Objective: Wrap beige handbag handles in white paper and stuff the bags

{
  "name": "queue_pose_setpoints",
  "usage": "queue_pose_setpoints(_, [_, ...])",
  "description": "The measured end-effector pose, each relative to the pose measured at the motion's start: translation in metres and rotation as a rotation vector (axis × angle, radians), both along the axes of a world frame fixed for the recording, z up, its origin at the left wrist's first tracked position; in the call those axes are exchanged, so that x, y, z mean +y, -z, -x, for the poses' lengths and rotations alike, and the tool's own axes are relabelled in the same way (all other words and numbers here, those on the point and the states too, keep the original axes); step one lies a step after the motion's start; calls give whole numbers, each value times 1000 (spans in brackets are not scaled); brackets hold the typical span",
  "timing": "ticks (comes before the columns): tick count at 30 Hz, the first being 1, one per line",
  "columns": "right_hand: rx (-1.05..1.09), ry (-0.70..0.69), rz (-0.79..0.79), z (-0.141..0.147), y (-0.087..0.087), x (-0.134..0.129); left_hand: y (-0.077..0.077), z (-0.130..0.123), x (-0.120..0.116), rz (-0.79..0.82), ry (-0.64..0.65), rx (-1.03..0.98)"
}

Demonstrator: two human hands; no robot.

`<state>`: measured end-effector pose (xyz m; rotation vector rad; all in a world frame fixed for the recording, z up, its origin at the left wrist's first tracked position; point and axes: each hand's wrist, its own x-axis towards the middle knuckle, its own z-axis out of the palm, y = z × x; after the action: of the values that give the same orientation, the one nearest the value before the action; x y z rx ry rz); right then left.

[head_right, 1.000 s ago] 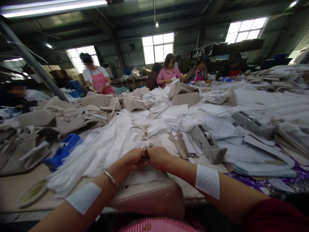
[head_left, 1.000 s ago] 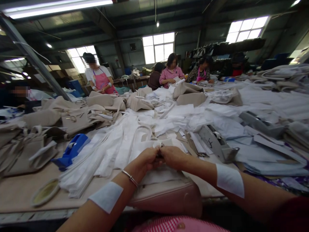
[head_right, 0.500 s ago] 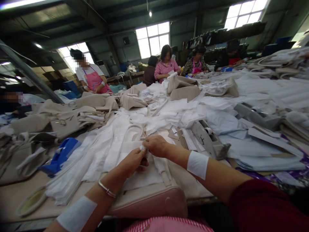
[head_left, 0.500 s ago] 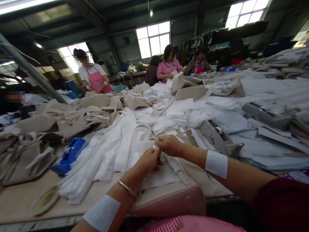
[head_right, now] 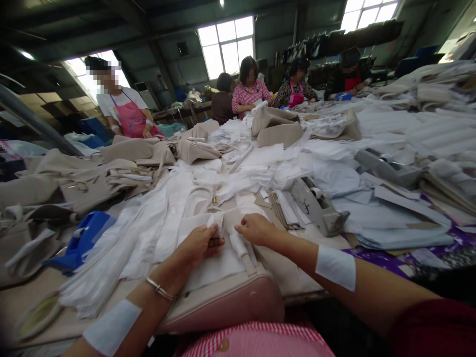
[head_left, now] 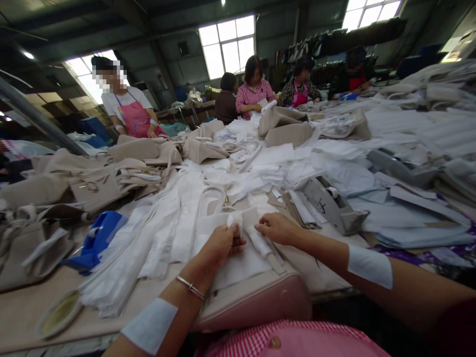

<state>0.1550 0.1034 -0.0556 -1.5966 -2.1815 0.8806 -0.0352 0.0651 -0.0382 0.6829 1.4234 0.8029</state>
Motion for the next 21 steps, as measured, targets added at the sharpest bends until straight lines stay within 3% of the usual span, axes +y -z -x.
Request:
queue_pose_setpoints(5, [238, 182, 311, 1, -1, -27, 5, 1, -1, -14, 30, 35])
queue_pose_setpoints(12, [637, 156, 736, -9, -12, -61, 3, 1, -4, -41, 98, 64])
queue_pose_setpoints(14, [762, 255, 677, -9, -17, -72, 4, -1, -5, -72, 114, 104])
queue_pose_setpoints(17, [882, 437, 469, -5, -26, -83, 4, -9, -2, -142, 150, 201])
queue_pose_setpoints(21, [1095, 522, 354, 10, -32, -94, -7, -19, 10, -289, 225, 377])
